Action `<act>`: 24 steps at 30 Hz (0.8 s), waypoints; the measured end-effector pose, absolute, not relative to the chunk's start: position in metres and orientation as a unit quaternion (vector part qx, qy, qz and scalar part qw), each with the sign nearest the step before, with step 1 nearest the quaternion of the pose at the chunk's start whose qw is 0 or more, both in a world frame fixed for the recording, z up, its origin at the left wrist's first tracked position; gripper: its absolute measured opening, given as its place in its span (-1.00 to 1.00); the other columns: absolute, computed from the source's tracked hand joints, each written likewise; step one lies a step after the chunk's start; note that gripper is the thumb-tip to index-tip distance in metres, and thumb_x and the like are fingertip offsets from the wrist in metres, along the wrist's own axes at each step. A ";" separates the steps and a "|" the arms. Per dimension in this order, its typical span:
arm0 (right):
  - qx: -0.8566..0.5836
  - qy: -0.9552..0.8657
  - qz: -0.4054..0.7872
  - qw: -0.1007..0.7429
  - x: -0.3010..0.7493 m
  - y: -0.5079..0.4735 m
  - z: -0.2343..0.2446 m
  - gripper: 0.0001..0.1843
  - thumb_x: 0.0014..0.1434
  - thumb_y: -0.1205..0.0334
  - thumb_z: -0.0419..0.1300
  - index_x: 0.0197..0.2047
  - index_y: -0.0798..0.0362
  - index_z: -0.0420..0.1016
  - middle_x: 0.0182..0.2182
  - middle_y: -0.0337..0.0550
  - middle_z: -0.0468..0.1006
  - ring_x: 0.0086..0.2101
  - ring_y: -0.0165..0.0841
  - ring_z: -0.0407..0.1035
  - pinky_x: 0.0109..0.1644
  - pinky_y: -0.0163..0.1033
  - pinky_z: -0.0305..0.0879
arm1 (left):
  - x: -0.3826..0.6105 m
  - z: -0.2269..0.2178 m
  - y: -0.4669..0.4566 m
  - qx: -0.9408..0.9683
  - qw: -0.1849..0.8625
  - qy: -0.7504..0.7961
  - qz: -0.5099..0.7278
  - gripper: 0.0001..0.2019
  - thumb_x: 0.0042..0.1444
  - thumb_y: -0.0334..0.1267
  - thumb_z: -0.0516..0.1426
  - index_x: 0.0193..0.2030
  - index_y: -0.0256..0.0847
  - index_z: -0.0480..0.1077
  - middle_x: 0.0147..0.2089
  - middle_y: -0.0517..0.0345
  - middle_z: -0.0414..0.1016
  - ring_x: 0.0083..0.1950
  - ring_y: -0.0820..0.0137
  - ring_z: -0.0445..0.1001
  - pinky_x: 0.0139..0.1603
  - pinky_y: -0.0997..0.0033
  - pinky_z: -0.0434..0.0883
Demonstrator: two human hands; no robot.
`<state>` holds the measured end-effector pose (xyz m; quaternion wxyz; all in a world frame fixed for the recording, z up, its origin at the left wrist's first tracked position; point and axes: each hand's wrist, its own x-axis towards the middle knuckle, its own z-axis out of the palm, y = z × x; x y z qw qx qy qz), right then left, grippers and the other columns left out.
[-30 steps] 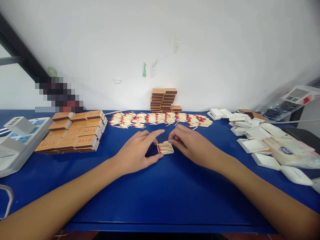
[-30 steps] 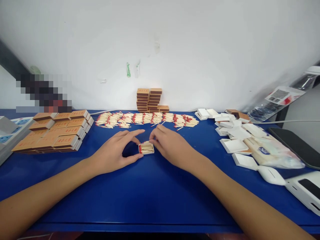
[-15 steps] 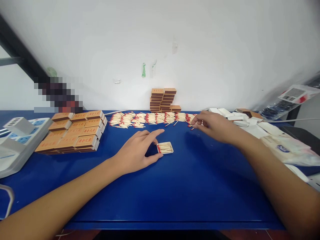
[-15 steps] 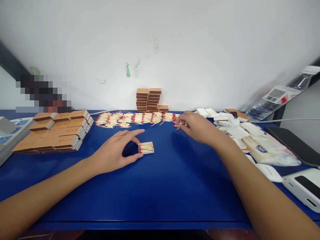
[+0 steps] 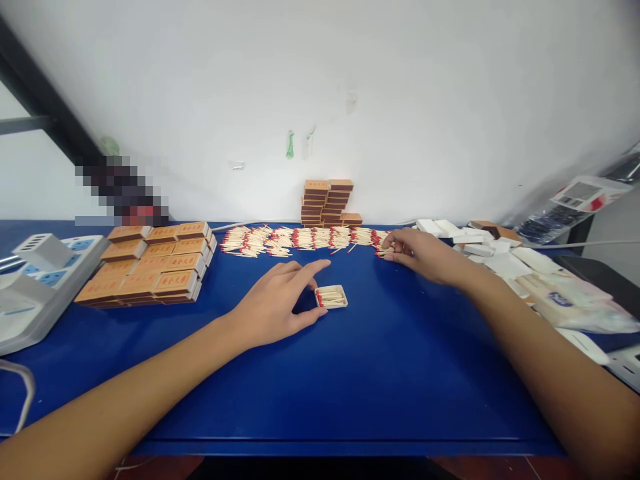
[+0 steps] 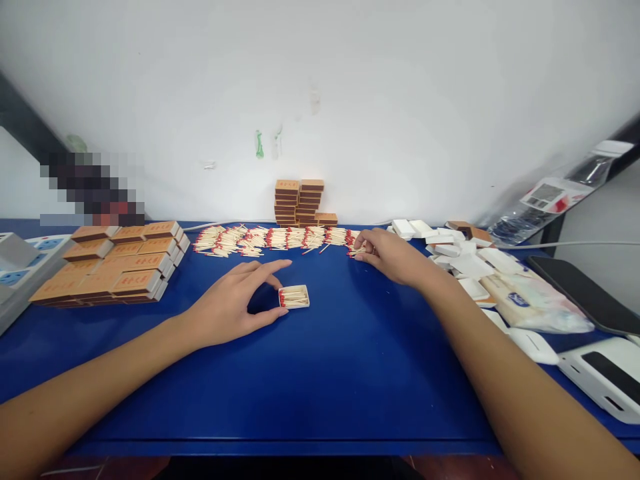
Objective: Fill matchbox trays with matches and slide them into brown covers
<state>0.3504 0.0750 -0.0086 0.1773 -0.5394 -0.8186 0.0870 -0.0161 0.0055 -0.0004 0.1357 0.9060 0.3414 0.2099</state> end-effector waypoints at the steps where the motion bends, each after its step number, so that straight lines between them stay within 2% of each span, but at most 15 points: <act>1: -0.540 -0.820 0.083 0.173 0.351 0.076 -0.009 -0.69 0.37 -0.09 0.18 -0.19 -0.03 0.53 -0.33 -0.09 0.56 -0.35 -0.22 0.37 -0.26 -0.14 0.24 | -0.016 0.000 0.005 0.906 0.137 0.343 0.208 -0.29 0.34 -0.17 0.30 0.53 -0.04 0.11 0.06 0.15 0.64 0.17 0.15 0.50 0.30 0.03 0.43; 4: -0.544 -0.819 0.077 0.164 0.352 0.077 -0.012 -0.63 0.39 -0.11 0.14 -0.28 -0.01 0.52 -0.32 -0.05 0.55 -0.34 -0.21 0.37 -0.26 -0.13 0.24 | -0.016 -0.001 0.006 0.906 0.138 0.342 0.207 -0.29 0.35 -0.16 0.30 0.53 -0.04 0.11 0.07 0.15 0.64 0.18 0.14 0.50 0.30 0.03 0.43; 8: -0.548 -0.816 0.074 0.169 0.352 0.075 -0.010 -0.65 0.39 -0.08 0.14 -0.28 0.00 0.50 -0.27 0.00 0.55 -0.31 -0.18 0.39 -0.22 -0.11 0.27 | -0.016 -0.002 0.006 0.908 0.132 0.336 0.214 -0.29 0.34 -0.17 0.31 0.53 -0.05 0.11 0.06 0.15 0.64 0.15 0.15 0.50 0.30 0.02 0.42; 12: -0.532 -0.821 0.071 0.194 0.337 0.062 0.002 -0.67 0.39 -0.06 0.17 -0.31 -0.02 0.46 -0.29 -0.04 0.54 -0.32 -0.19 0.39 -0.22 -0.11 0.27 | -0.016 -0.002 0.007 0.908 0.132 0.335 0.216 -0.29 0.34 -0.18 0.31 0.52 -0.03 0.11 0.06 0.15 0.64 0.13 0.15 0.51 0.29 0.02 0.43; 17: -0.470 -0.837 0.138 0.242 0.280 0.029 0.012 -0.76 0.45 0.02 0.18 -0.20 -0.04 0.53 -0.29 -0.11 0.54 -0.32 -0.24 0.40 -0.23 -0.14 0.30 | -0.015 -0.002 0.006 0.907 0.134 0.337 0.215 -0.28 0.32 -0.18 0.32 0.53 -0.02 0.12 0.06 0.14 0.64 0.14 0.13 0.52 0.29 0.01 0.43; 21: -0.423 -0.860 0.171 0.227 0.239 0.004 0.006 -0.87 0.47 0.18 0.16 -0.15 -0.04 0.50 -0.20 -0.12 0.53 -0.28 -0.28 0.43 -0.20 -0.17 0.32 | -0.014 -0.002 0.006 0.902 0.140 0.348 0.214 -0.28 0.31 -0.14 0.32 0.52 0.00 0.14 0.06 0.11 0.64 0.18 0.10 0.52 0.27 -0.03 0.45; 24: -0.418 -0.868 0.165 0.213 0.230 -0.002 0.004 -0.88 0.47 0.23 0.16 -0.14 -0.03 0.49 -0.18 -0.13 0.52 -0.26 -0.29 0.44 -0.21 -0.18 0.31 | -0.014 -0.002 0.006 0.901 0.142 0.348 0.217 -0.29 0.31 -0.15 0.32 0.51 -0.01 0.16 0.06 0.10 0.64 0.20 0.10 0.51 0.27 -0.01 0.46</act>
